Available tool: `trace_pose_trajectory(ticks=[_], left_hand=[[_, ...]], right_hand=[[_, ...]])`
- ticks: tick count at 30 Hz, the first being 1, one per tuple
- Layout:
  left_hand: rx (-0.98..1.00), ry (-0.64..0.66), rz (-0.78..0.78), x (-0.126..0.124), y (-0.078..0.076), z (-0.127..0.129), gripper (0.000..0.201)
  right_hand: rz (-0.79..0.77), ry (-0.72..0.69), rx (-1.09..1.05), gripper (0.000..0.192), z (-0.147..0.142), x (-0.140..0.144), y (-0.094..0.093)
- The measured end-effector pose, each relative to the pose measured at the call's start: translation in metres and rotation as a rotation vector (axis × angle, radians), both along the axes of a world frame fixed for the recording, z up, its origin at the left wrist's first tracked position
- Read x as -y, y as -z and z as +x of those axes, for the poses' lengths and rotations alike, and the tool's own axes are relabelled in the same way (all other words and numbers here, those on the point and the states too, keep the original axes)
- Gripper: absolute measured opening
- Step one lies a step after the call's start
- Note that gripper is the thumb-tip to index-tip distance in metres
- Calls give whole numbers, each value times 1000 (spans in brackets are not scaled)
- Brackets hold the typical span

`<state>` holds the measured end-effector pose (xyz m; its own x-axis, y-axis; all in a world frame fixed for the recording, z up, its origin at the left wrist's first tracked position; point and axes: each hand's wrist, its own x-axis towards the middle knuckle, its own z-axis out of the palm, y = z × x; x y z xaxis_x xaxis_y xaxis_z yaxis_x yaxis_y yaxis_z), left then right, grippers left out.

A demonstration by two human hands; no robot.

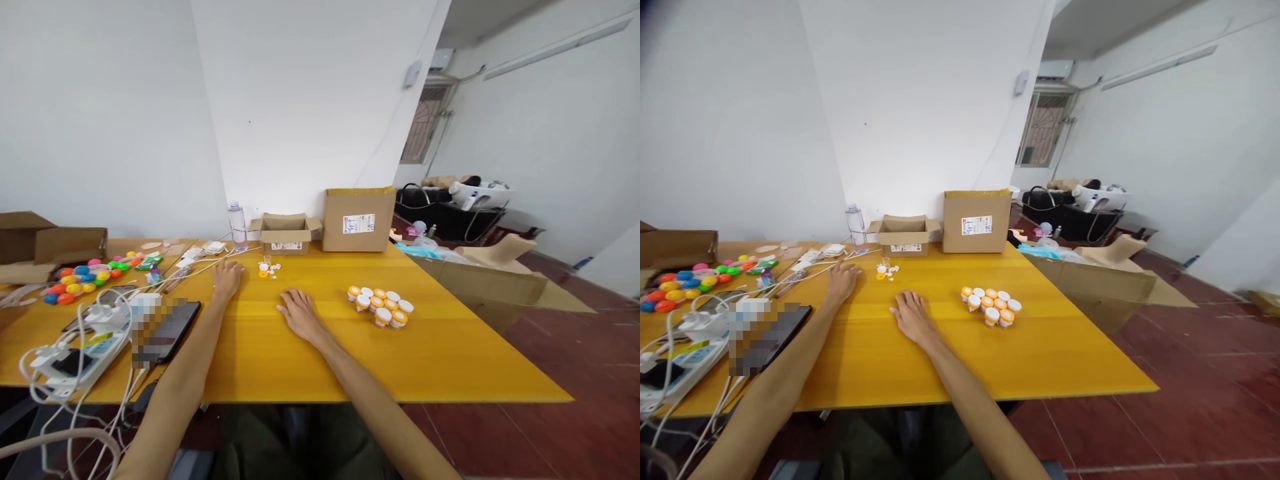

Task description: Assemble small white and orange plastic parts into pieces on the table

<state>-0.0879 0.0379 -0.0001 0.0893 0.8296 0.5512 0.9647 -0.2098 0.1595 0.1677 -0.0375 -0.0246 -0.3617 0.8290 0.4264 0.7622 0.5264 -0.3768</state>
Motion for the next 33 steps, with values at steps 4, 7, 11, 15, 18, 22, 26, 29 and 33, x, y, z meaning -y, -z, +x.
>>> trace_pose_trajectory(ticks=[4, 7, 11, 15, 18, 22, 26, 29, 33], left_hand=[[-14, -39, 56, 8, -5, 14, 31], [-37, -21, 61, 16, -5, 20, 28], [-65, -17, 41, 24, 1, 24, 27], [-48, -89, -42, 28, 11, 26, 25], [-36, -136, -91, 29, 16, 28, 24], [-28, -167, -52, 31, 15, 29, 24], [-19, -209, -86, 35, 8, 33, 29], [-52, -251, -130, 41, 1, 37, 34], [-103, -312, -162, 50, -5, 44, 38]], right_hand=[[20, -39, 35, 31, -1, 1, 4], [39, -42, 45, 32, 0, 0, 7], [49, -45, 43, 31, 0, -1, 9], [40, -44, 54, 31, 0, 0, 8], [45, -49, 61, 31, 1, 1, 7], [45, -49, 64, 32, 1, 2, 6], [32, -38, 68, 32, 1, 3, 4], [27, -24, 108, 34, 0, 5, 2], [37, -9, 161, 36, 0, 7, -1]])
